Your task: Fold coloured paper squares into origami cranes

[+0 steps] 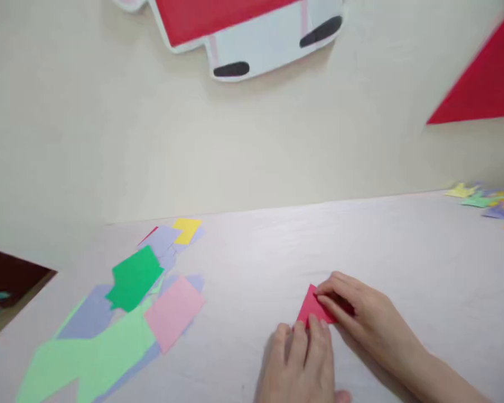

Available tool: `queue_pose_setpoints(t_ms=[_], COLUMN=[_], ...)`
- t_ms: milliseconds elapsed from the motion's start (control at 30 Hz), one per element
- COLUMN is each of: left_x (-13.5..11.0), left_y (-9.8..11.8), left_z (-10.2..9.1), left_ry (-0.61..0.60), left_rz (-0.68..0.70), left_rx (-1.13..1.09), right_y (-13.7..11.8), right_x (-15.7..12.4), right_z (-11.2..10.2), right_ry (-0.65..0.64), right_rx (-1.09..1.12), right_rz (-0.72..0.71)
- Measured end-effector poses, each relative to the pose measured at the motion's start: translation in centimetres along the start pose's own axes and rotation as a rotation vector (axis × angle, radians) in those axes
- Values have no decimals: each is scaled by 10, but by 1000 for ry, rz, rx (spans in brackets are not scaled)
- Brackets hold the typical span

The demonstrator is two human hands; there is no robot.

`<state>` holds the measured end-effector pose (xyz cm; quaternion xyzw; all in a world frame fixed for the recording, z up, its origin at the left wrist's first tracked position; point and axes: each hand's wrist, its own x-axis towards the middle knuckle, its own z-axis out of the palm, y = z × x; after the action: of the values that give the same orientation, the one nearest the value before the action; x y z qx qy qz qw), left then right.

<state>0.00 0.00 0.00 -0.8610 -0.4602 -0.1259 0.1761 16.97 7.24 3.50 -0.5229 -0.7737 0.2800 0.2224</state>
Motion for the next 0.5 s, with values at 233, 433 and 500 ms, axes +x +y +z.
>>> queue_pose_setpoints(t_ms=[233,433,500], left_x=[-4,0,3], left_y=[4,-3,-8], left_z=[4,2,0], left_ry=[87,-10,-49], left_rz=[6,15,42], left_rx=[24,-44,-86], right_y=[4,6,4], right_x=[-2,0,0], right_z=[3,5,5], right_ry=[24,87,88], right_rx=[-50,-133,-152], right_rz=[-52,-100,-97])
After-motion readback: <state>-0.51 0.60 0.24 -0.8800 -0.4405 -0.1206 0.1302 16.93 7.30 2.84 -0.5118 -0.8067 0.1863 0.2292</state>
